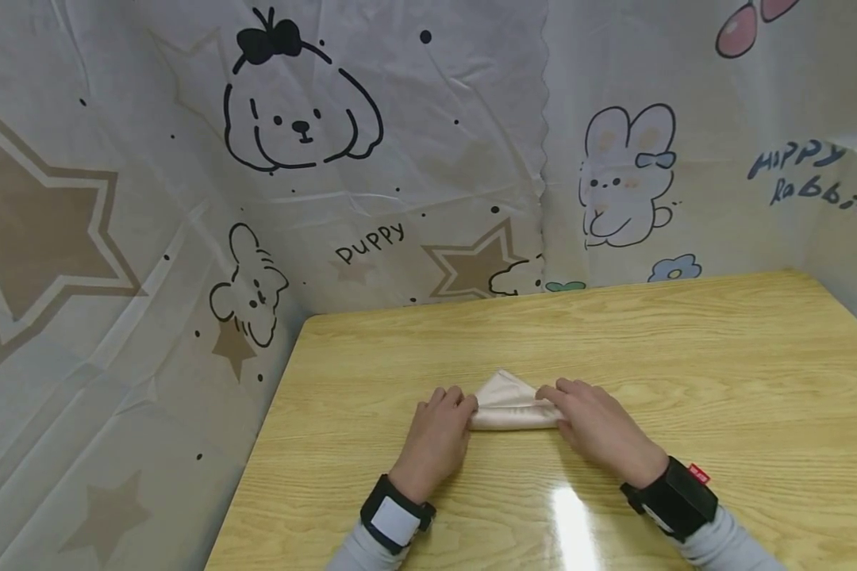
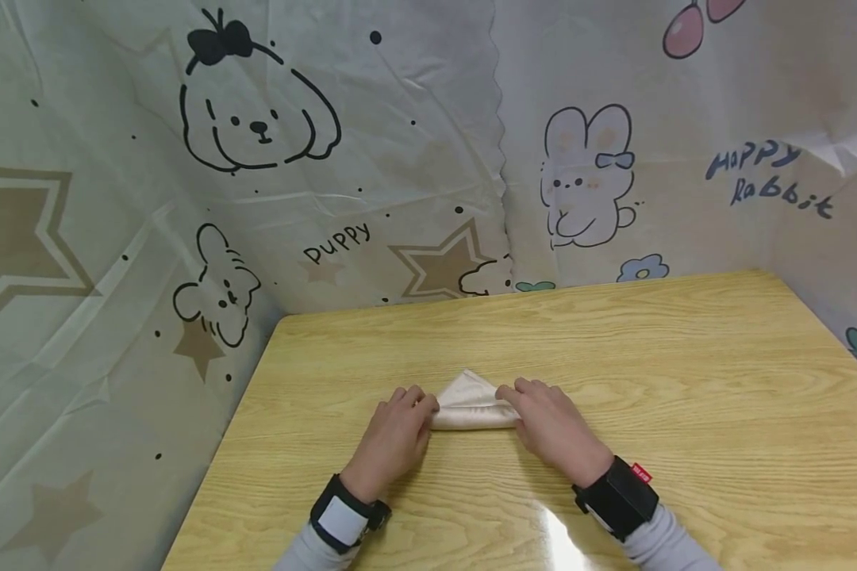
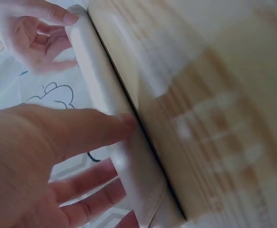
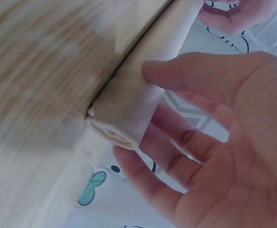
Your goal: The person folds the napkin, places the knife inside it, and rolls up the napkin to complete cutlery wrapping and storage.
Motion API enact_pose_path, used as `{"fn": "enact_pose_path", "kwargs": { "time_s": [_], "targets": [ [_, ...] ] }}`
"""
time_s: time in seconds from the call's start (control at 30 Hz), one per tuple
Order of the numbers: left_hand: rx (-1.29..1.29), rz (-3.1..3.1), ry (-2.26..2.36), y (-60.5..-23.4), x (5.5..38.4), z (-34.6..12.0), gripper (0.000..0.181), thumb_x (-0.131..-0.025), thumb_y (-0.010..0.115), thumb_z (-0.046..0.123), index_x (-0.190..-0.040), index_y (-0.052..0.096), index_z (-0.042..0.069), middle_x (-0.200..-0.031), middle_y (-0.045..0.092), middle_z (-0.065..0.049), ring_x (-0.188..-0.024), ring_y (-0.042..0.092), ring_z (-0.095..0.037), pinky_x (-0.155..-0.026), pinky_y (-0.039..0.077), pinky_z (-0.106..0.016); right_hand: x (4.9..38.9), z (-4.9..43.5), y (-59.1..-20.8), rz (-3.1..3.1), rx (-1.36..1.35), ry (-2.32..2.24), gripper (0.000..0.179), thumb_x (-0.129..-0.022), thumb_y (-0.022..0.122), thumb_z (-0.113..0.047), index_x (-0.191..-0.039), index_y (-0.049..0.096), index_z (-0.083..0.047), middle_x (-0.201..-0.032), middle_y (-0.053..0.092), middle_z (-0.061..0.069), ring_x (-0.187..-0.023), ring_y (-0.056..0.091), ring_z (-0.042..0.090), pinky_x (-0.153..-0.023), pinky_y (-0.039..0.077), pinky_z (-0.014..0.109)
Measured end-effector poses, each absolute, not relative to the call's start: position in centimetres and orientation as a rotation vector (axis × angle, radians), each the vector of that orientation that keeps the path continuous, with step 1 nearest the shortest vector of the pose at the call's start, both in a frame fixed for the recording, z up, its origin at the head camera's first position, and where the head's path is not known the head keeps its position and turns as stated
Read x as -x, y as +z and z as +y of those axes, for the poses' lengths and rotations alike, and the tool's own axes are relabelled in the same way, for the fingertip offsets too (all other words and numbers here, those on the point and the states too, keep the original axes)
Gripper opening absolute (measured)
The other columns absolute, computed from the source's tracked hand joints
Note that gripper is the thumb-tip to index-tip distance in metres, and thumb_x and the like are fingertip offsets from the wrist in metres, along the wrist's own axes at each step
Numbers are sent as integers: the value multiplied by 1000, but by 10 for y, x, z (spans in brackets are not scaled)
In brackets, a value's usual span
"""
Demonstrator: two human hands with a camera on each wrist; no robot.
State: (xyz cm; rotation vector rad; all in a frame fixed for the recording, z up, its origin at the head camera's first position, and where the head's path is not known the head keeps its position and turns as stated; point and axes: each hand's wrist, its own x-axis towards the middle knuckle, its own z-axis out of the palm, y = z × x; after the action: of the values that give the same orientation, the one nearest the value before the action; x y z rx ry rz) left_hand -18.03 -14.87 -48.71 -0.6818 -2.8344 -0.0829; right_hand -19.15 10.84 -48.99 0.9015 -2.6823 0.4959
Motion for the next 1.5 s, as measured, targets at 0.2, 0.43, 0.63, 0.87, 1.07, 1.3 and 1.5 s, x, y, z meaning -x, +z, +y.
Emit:
{"fn": "enact_pose_path", "kwargs": {
  "time_s": [0.2,0.43,0.63,0.87,1.07,1.3,1.5],
  "targets": [
    [696,-2805,-120,-487,182,-147,10,-87,69,16,-97,70,15,-91,58,1,-82,52,-16,-65,49,-36,191,107,-488,-2700,-911,389,29,-77,73,-2,-101,70,-18,-81,54,-1,-64,44,13,-51,38,27],
    [729,-2816,-81,-487,182,-147,10,-91,65,17,-97,72,14,-90,61,1,-81,55,-16,-65,50,-36,190,106,-491,-2707,-917,389,25,-77,72,-2,-98,71,-16,-88,59,0,-74,53,16,-55,42,29],
    [766,-2842,-62,-487,181,-146,12,-91,64,16,-101,69,11,-93,56,-1,-83,51,-17,-67,50,-37,190,105,-491,-2710,-923,408,23,-77,73,-1,-97,71,-14,-92,60,1,-80,52,17,-63,45,33],
    [834,-2836,14,-487,178,-145,18,-88,64,8,-106,66,8,-96,54,-2,-85,48,-18,-73,51,-39,187,105,-486,-2714,-955,452,23,-75,75,-1,-96,75,-9,-90,59,1,-78,44,17,-64,41,32],
    [857,-2808,17,-486,177,-146,24,-82,68,5,-106,66,8,-91,59,-3,-82,55,-18,-72,51,-38,186,106,-480,-2746,-972,518,27,-76,72,-1,-102,74,-7,-88,64,2,-75,51,14,-64,46,34],
    [761,-2846,-100,-489,181,-144,35,-80,69,-1,-110,55,9,-95,67,-3,-85,57,-18,-80,47,-38,187,107,-482,-2742,-913,589,28,-78,71,1,-99,62,-16,-83,64,-2,-67,48,11,-59,42,29],
    [669,-2830,-134,-487,183,-140,20,-85,69,7,-97,55,14,-80,67,1,-80,40,-18,-67,29,-32,188,104,-489,-2687,-865,479,31,-76,76,-1,-73,50,-18,-76,46,-5,-71,36,16,-59,29,29]
  ]
}}
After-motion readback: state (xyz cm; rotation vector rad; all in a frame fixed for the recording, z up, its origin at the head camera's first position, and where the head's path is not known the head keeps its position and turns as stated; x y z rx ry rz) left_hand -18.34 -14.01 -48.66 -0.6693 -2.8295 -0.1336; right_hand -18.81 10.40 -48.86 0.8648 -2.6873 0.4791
